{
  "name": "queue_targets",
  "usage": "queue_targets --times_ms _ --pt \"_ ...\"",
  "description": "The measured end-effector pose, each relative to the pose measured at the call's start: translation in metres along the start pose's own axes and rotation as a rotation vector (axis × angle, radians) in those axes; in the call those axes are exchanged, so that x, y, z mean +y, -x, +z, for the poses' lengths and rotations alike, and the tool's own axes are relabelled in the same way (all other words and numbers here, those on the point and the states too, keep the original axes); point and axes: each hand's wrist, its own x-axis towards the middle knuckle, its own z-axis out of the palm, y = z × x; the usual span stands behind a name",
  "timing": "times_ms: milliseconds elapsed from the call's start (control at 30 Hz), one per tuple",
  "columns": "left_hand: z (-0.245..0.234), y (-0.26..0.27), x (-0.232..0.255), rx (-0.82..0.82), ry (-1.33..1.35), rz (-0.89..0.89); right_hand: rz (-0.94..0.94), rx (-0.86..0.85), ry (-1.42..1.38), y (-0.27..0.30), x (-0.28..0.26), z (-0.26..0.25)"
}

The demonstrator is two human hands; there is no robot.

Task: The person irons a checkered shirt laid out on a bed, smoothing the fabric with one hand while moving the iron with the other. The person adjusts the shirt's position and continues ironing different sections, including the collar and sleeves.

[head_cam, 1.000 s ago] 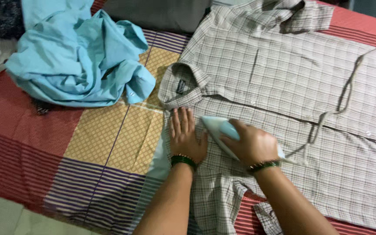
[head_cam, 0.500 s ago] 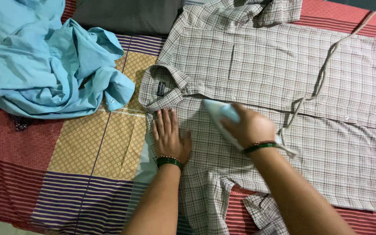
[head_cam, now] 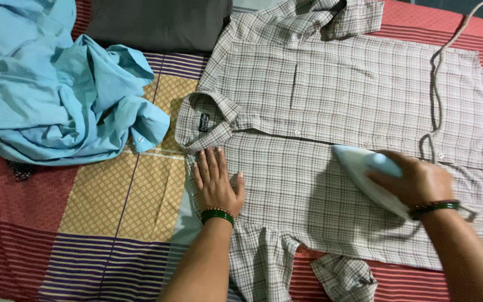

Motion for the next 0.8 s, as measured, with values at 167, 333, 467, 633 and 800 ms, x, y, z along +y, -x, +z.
queue_targets --times_ms 167,333,467,633,800 --pt "0.003 -0.001 0.001 -0.02 0.008 -0.023 -0.064 -0.164 0.019 -0.013 -0.086 -0.037" --pt "0.001 0.001 -0.001 0.0 0.029 -0.013 -0.25 -0.121 -0.091 -0.015 -0.161 -0.071" --pt "0.003 0.003 -0.004 0.031 0.047 0.014 -0.278 -0.116 -0.221 -0.008 -0.183 -0.08" --pt "0.009 0.002 -0.006 0.045 0.065 0.02 -0.331 -0.232 -0.226 0.026 -0.171 -0.07" --pt "0.011 0.004 -0.005 0.054 0.047 0.014 -0.441 -0.234 -0.124 0.08 -0.123 -0.042"
